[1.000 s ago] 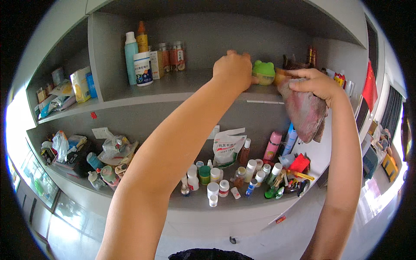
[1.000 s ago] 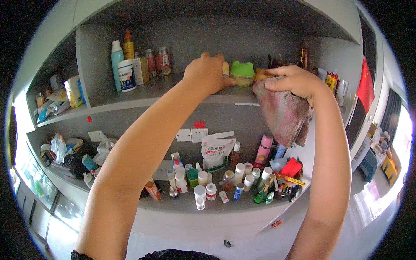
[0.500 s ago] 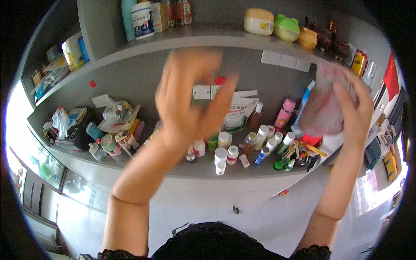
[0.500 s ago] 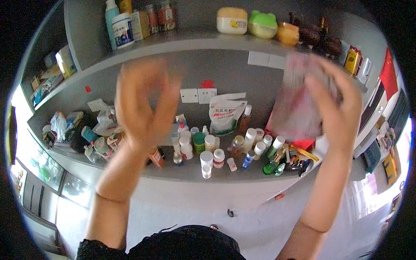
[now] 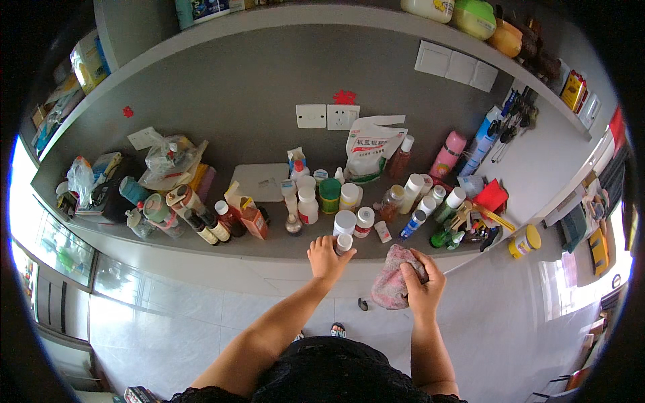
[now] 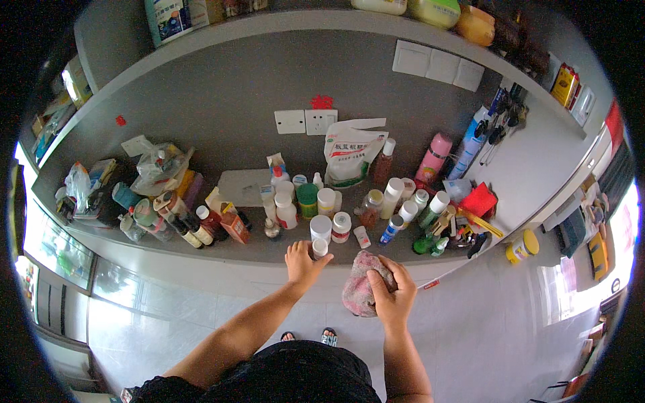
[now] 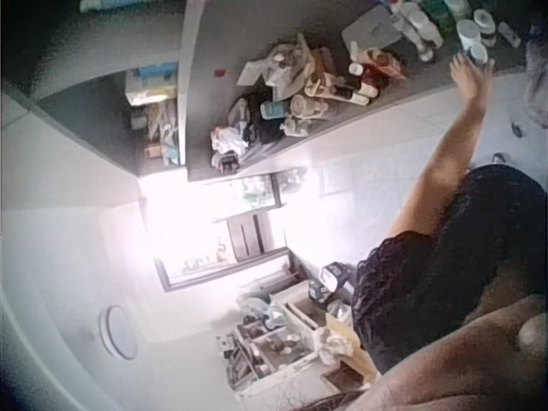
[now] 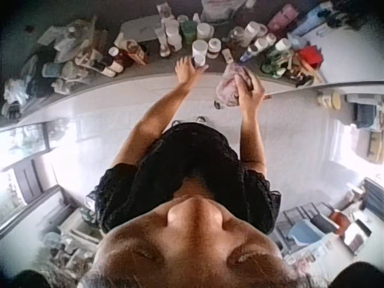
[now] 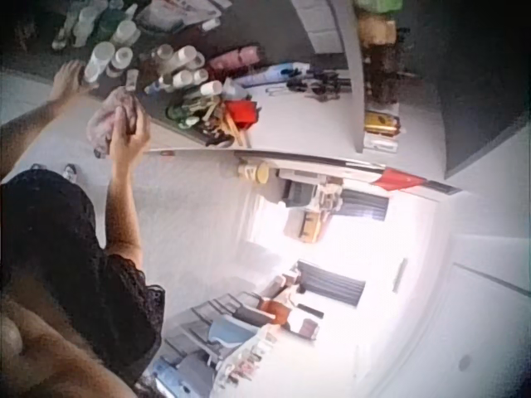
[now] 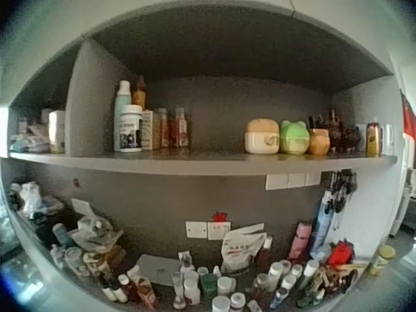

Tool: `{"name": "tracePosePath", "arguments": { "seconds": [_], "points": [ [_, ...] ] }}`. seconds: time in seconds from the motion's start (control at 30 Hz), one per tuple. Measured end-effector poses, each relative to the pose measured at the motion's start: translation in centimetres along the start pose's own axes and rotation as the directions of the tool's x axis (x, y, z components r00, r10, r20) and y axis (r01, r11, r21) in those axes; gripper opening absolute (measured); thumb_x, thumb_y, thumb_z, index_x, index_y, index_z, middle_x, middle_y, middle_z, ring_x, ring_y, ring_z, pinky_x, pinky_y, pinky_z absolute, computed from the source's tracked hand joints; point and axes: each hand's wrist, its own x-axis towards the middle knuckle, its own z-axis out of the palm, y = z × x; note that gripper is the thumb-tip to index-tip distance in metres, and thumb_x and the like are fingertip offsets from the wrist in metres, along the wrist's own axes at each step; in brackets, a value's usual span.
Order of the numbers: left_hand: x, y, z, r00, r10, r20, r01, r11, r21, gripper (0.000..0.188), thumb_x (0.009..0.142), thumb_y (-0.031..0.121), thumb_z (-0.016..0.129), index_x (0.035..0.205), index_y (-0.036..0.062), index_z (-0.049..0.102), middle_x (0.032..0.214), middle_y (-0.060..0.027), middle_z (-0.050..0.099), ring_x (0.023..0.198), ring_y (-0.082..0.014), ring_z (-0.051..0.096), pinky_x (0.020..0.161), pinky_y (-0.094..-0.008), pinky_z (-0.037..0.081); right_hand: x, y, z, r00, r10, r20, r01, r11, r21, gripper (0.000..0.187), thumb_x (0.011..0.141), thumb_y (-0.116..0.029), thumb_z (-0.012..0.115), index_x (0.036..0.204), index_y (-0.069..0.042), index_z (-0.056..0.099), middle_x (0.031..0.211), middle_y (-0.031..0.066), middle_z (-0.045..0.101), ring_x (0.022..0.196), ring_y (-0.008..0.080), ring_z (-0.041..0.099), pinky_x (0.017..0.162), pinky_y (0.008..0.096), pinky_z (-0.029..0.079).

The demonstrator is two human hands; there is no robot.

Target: The person wipes various bottles, jars, and containers with a cloth and arranges them on a shelf. They handle items one by one, cleaning the exterior surfaces before placing them back in an organized manner on the upper shelf.

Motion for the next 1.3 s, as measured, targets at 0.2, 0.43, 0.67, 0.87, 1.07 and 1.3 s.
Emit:
{"name": "tracePosePath", "arguments": {
  "seconds": [0.2, 0.43, 0.67, 0.87, 1.07, 1.3],
  "points": [
    [-1.5, -0.3, -5.2, 0.901, -0.042, 0.432, 0.394, 0.496, -0.774, 0.040, 0.078, 0.023, 0.077, 0.108, 0.0041, 0.059, 0.104, -0.0075, 0.065, 0.094, -0.0164, 0.061, 0.083, -0.0324, 0.047, 0.3, 0.3, -0.5, 0.996, 0.013, 0.092, -0.007, 0.998, -0.068, 0.031, 0.077, -0.011, 0.074, 0.104, 0.002, 0.067, 0.092, 0.0108, 0.067, 0.085, 0.0184, 0.063, 0.077, 0.0287, 0.048],
    [-3.1, -0.6, -9.7, 0.803, 0.322, 0.501, 0.416, 0.298, -0.859, 0.049, 0.082, 0.011, 0.074, 0.125, 0.0001, 0.055, 0.107, -0.0041, 0.058, 0.101, -0.0136, 0.055, 0.084, -0.0271, 0.045, 2.5, -4.9, 3.7, 0.897, -0.253, 0.362, 0.290, 0.956, -0.050, 0.030, 0.077, -0.012, 0.073, 0.105, -0.001, 0.068, 0.096, 0.0136, 0.068, 0.087, 0.0226, 0.065, 0.075, 0.0320, 0.050],
    [-3.6, 0.5, -14.9, 0.744, 0.381, 0.549, 0.427, 0.361, -0.829, 0.045, 0.083, 0.008, 0.072, 0.124, -0.0020, 0.057, 0.111, -0.0032, 0.056, 0.102, -0.0132, 0.052, 0.085, -0.0257, 0.043, 3.8, -4.2, 4.9, 0.815, -0.263, 0.517, 0.436, 0.865, -0.247, 0.027, 0.078, -0.010, 0.068, 0.105, -0.008, 0.068, 0.099, 0.0118, 0.067, 0.088, 0.0301, 0.064, 0.074, 0.0354, 0.050],
    [-3.7, 0.0, -15.7, 0.774, 0.393, 0.496, 0.462, 0.185, -0.867, 0.041, 0.084, 0.011, 0.070, 0.121, -0.0023, 0.058, 0.109, -0.0064, 0.062, 0.104, -0.0153, 0.055, 0.089, -0.0301, 0.044, 2.2, -3.4, 5.5, 0.796, -0.229, 0.560, 0.407, 0.888, -0.215, 0.026, 0.077, -0.007, 0.069, 0.103, -0.006, 0.068, 0.097, 0.0129, 0.068, 0.089, 0.0288, 0.065, 0.077, 0.0351, 0.051],
    [-3.3, 0.1, -13.3, 0.906, 0.138, 0.399, 0.297, 0.464, -0.834, 0.044, 0.077, 0.026, 0.080, 0.108, 0.0001, 0.063, 0.098, -0.0032, 0.066, 0.090, -0.0134, 0.058, 0.079, -0.0287, 0.046, 0.9, -4.1, 6.2, 0.870, -0.266, 0.414, 0.307, 0.951, -0.034, 0.027, 0.079, -0.010, 0.070, 0.105, -0.002, 0.067, 0.097, 0.0172, 0.067, 0.087, 0.0324, 0.065, 0.077, 0.0350, 0.050],
    [0.3, -3.6, -6.9, 0.994, -0.019, 0.112, 0.053, 0.947, -0.317, 0.043, 0.067, 0.026, 0.082, 0.099, 0.0034, 0.063, 0.090, -0.0121, 0.067, 0.087, -0.0251, 0.064, 0.074, -0.0378, 0.050, -1.5, 1.7, 4.9, 0.886, 0.026, 0.462, 0.133, 0.942, -0.309, 0.028, 0.081, -0.020, 0.067, 0.105, -0.006, 0.068, 0.095, 0.0145, 0.067, 0.086, 0.0335, 0.064, 0.075, 0.0387, 0.050]
  ]
}}
